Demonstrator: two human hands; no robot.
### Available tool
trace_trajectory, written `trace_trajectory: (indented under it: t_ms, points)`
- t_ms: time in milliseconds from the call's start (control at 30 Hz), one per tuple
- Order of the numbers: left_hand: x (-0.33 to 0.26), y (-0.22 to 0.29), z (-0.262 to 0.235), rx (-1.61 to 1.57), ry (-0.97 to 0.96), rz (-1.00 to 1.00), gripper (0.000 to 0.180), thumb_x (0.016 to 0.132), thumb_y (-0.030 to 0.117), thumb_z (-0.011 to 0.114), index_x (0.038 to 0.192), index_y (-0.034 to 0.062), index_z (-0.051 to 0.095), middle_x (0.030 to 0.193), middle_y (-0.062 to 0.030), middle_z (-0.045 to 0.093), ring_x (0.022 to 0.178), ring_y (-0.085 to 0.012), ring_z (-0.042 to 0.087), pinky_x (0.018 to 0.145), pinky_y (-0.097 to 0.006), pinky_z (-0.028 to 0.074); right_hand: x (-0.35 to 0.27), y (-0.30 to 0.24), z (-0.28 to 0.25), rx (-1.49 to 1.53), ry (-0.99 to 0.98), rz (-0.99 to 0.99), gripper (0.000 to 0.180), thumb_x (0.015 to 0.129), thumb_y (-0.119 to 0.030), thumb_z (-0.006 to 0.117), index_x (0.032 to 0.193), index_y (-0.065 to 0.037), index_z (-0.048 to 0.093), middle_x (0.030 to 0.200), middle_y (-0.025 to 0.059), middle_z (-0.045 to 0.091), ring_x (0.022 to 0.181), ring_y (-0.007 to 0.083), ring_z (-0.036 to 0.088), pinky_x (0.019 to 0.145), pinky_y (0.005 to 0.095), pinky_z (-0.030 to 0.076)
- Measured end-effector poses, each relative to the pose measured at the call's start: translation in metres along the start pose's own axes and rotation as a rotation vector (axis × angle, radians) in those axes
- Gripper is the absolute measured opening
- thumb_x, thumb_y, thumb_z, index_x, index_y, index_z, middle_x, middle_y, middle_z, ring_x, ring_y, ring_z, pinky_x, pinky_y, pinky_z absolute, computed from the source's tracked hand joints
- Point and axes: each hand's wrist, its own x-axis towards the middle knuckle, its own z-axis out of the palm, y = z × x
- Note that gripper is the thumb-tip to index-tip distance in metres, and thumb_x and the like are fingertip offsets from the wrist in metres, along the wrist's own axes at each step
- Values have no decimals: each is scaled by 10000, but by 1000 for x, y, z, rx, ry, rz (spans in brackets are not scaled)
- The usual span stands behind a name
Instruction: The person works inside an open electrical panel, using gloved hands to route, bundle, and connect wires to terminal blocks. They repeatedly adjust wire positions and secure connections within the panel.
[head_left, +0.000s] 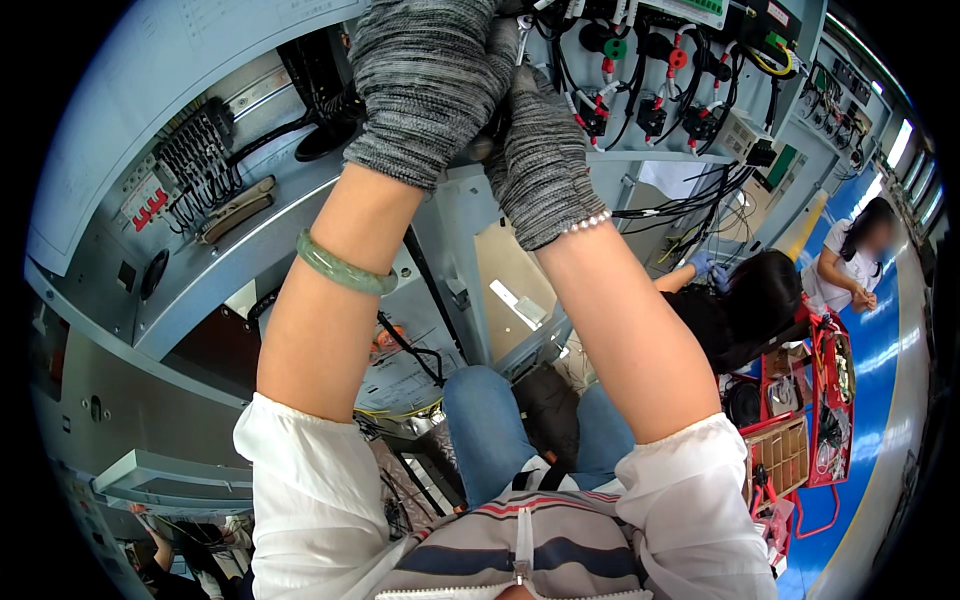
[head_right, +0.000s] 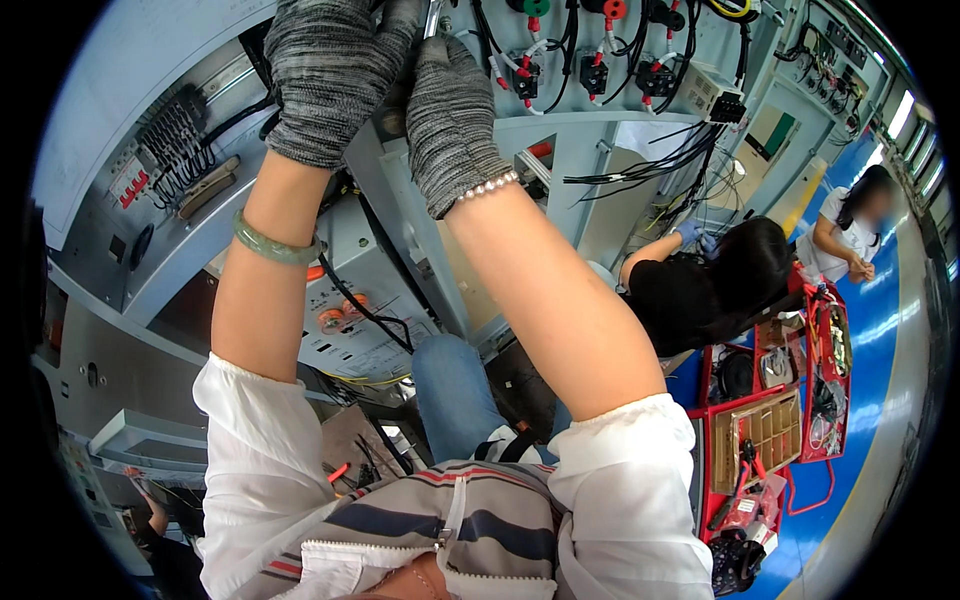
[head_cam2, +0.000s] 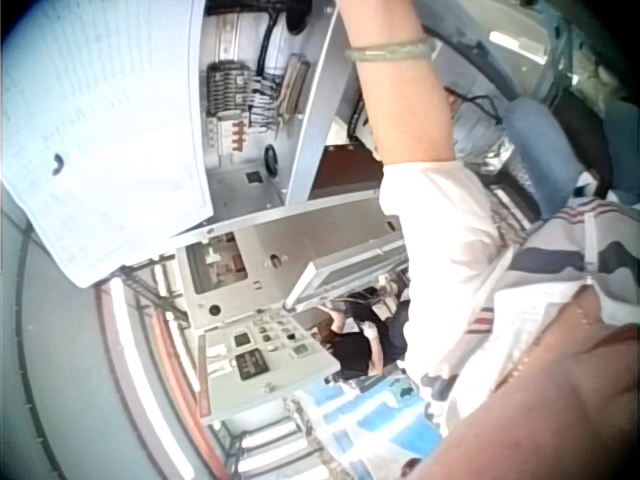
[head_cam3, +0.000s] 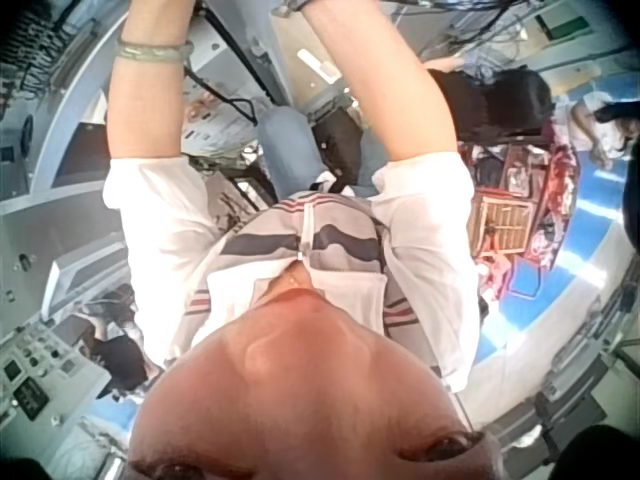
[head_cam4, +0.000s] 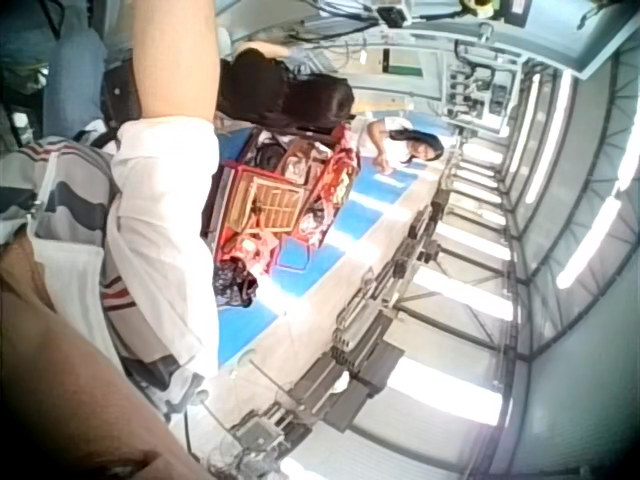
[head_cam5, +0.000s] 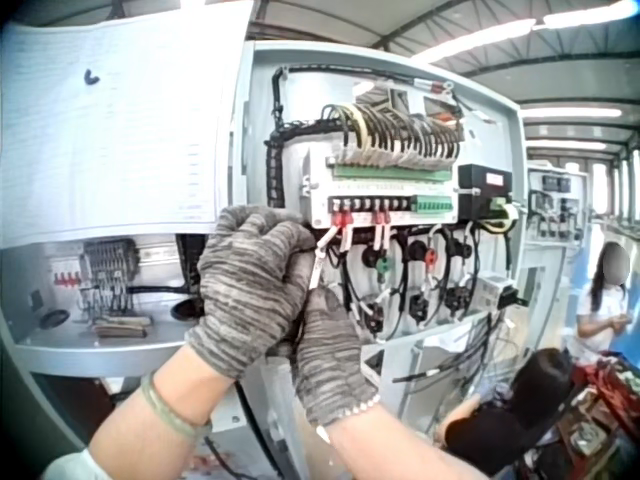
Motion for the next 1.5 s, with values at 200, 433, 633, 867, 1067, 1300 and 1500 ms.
trace_trajectory:
  t_ms: [200,433,633,867,1067,1300,1500]
  points:
    - [-5,-4,-1,-4,3,-13,103,687,102,624,790,103,630,847,-73,625,865,-279,576,825,-393,433,-19,-32,-13,-321,19,20,333,926,-287,442,1046,-18,598,814,132,674,702,207,652,622,334,545]
    - [-4,-5,-3,4,-39,-24,112,685,102,625,795,118,632,851,-58,624,876,-263,572,823,-384,433,13,-55,-54,-1069,-30,-264,314,919,-318,511,1068,-69,633,755,95,663,561,126,598,555,277,502]
    - [-4,-3,-3,8,-57,-23,105,681,98,628,784,117,638,863,-49,624,885,-252,570,828,-377,431,26,-65,-70,-1403,-45,-453,310,918,-331,503,1127,-142,631,836,131,673,751,213,655,735,344,516]
    - [-5,-5,0,6,-7,28,118,670,93,643,787,102,651,909,-53,621,909,-256,563,843,-378,427,31,-48,-81,-1559,136,-754,323,901,-372,524,1119,-165,639,887,132,675,802,254,659,762,373,515]
    - [-4,-3,0,12,-18,18,120,672,92,639,791,99,648,905,-53,625,901,-249,569,841,-377,429,37,-60,-88,-1227,-3,-456,360,887,-386,546,1085,-105,653,837,116,684,761,201,655,740,335,513]
    - [-7,-8,3,-9,11,71,132,660,84,641,792,89,650,877,-65,634,870,-258,574,843,-380,420,21,-86,-74,-928,-143,-404,193,823,-153,609,775,28,654,663,83,647,579,95,515,540,299,437]
    - [-5,-4,1,1,-22,44,122,661,79,636,782,90,649,870,-66,633,865,-260,563,835,-376,416,41,-76,-119,-1171,-75,-678,362,868,-386,581,994,-62,681,744,92,658,658,135,610,665,284,498]
